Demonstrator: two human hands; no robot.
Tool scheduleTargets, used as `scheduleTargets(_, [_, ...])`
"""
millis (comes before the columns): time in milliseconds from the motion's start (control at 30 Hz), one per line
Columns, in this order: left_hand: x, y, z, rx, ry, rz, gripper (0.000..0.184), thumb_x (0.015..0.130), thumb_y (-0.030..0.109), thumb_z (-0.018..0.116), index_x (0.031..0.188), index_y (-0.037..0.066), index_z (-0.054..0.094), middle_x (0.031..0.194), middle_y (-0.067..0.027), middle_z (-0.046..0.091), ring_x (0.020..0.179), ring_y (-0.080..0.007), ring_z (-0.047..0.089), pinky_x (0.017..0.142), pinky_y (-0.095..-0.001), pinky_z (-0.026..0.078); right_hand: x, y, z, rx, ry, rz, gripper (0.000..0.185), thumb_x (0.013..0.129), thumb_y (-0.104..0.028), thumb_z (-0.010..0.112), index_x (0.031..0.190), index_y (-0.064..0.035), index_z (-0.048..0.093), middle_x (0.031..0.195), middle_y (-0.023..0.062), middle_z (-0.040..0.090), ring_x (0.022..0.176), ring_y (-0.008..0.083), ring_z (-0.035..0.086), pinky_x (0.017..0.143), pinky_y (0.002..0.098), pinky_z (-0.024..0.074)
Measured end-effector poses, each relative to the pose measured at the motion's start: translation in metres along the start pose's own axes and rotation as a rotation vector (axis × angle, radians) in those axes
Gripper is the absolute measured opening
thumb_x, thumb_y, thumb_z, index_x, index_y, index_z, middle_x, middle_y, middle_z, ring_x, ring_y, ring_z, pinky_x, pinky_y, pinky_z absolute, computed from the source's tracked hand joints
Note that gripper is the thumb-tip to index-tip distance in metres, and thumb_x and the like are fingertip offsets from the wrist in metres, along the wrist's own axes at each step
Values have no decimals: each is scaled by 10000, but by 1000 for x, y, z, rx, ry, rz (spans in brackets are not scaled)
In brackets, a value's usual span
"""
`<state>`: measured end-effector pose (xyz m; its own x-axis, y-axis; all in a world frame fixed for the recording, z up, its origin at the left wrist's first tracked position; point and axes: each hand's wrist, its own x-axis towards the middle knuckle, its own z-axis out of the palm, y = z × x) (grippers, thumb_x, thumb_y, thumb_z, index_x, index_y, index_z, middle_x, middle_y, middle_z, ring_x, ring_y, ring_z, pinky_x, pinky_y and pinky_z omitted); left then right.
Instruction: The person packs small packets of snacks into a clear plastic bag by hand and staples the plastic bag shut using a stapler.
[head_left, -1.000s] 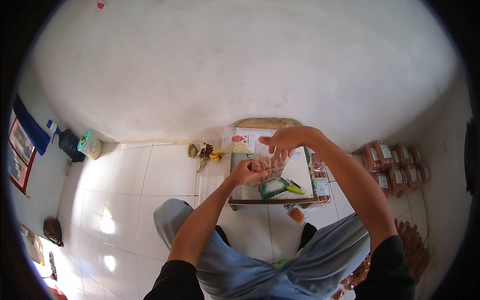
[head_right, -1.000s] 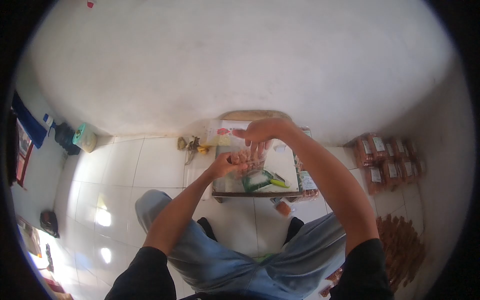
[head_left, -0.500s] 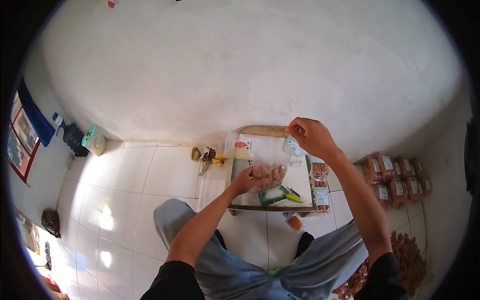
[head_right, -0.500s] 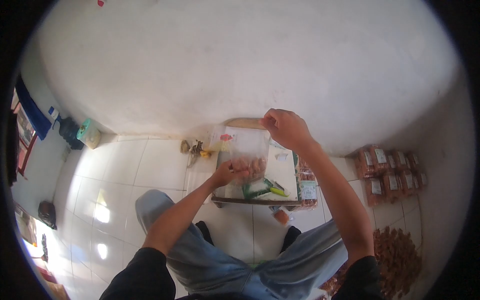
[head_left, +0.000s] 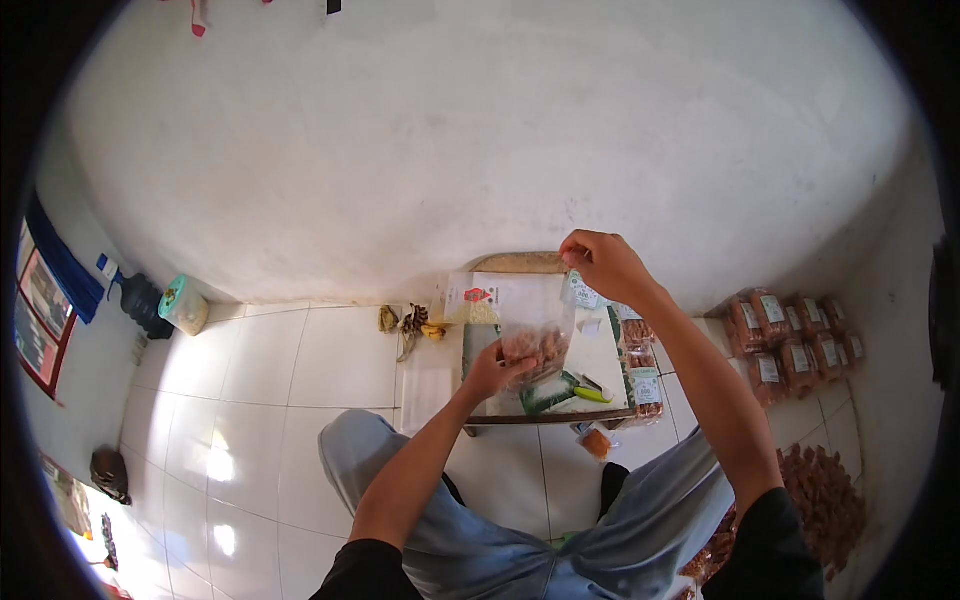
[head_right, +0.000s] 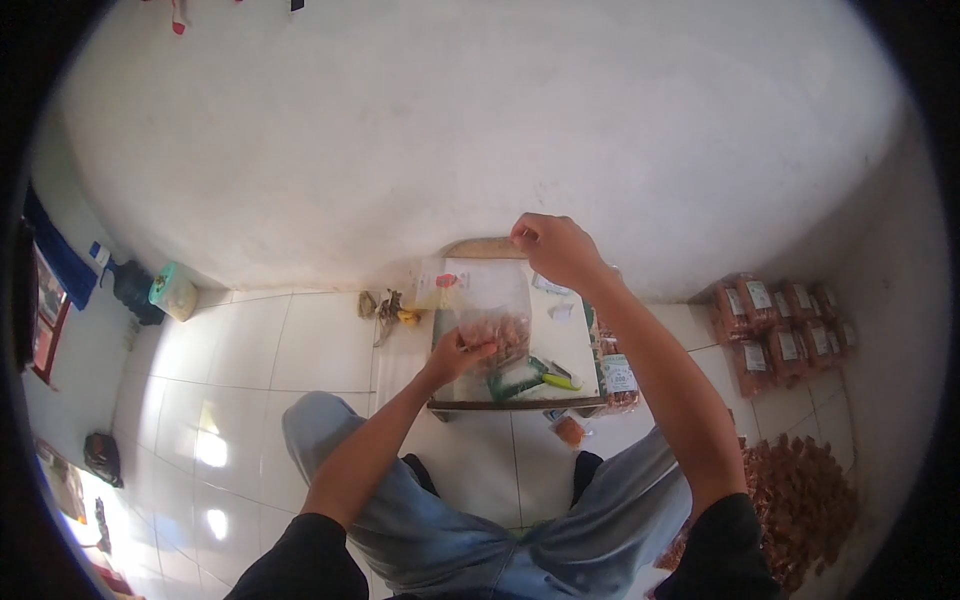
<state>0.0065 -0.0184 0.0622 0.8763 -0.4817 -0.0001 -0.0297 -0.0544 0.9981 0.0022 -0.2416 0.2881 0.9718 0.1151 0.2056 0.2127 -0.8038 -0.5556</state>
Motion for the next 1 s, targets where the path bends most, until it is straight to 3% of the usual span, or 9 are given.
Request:
scheduleTargets(67, [1, 2, -1, 0, 18, -40, 549, 763, 296, 835, 1183, 27, 603, 1096, -69, 664, 1016, -155, 611, 897, -301, 476, -16, 5, 3, 144, 89, -14, 212, 832, -248, 705, 927, -59, 697, 882, 83, 706, 871, 237, 658, 831, 367, 503])
scheduleTargets(133, [-3, 14, 2, -110, -3, -63, 473, 800, 240, 806, 1171, 32, 597, 1079, -63, 679, 1014, -145, 624, 898, -299, 482, -31, 11, 9, -15, 227, -498, 325, 809, -375, 742, 902, -66, 699, 889, 77, 700, 1001, 234, 610, 973, 410, 424])
scheduleTargets(233, [-9, 26, 8, -113, 32, -73, 560, 765, 272, 832, 1203, 25, 584, 1102, -53, 645, 1017, -139, 596, 880, -302, 479, -42, -5, 24, -220, 144, -619, 377, 793, -445, 740, 898, -84, 710, 903, 70, 699, 1120, 235, 545, 1082, 485, 293])
scheduleTargets(367, [-1, 13, 17, -111, -11, 18, 539, 782, 258, 820, 1202, 26, 575, 1098, -47, 640, 1008, -128, 592, 875, -302, 480, -36, -38, 46, -352, -56, -372, 568, 795, -612, 637, 899, -60, 726, 957, 123, 693, 1174, 287, 534, 1116, 570, 187])
scheduleTargets(500, [0, 11, 20, 8, 18, -7, 484, 796, 257, 812, 1155, 31, 578, 1084, -35, 636, 1003, -121, 591, 869, -302, 480, -17, -40, 83, -477, -34, -259, 349, 846, -384, 630, 757, -56, 709, 883, 124, 698, 1079, 288, 579, 1083, 592, 240])
scheduleTargets(533, [-1, 15, 20, 42, 25, -41, 477, 796, 261, 812, 1141, 28, 578, 1073, -31, 634, 996, -123, 593, 867, -304, 480, -20, -39, 80, -434, 172, -340, 213, 818, -246, 636, 729, -63, 699, 835, 119, 694, 936, 289, 633, 964, 523, 400])
scheduleTargets(667, [2, 4, 23, -54, 65, 81, 532, 776, 290, 828, 1134, 13, 549, 1053, -54, 635, 991, -155, 609, 866, -316, 481, 0, -24, 52, -5, 351, -362, 89, 786, -144, 680, 739, -68, 684, 731, 119, 668, 695, 296, 635, 672, 399, 498])
scheduleTargets(833, [-9, 12, 30, 289, 399, 249, 744, 720, 364, 857, 1203, 5, 420, 1058, -135, 618, 1018, -236, 623, 881, -350, 503, -9, 16, 16, 187, 346, -196, 143, 909, -155, 605, 946, -21, 640, 869, 139, 678, 828, 278, 656, 738, 376, 503])
scheduleTargets(1000, [-12, -4, 29, 353, 419, 247, 781, 707, 393, 855, 1191, -1, 385, 1157, -158, 556, 1027, -260, 625, 842, -374, 554, -49, 96, 45, 184, 124, 69, 285, 901, -184, 597, 1126, -12, 567, 999, 179, 661, 923, 319, 650, 821, 403, 509])
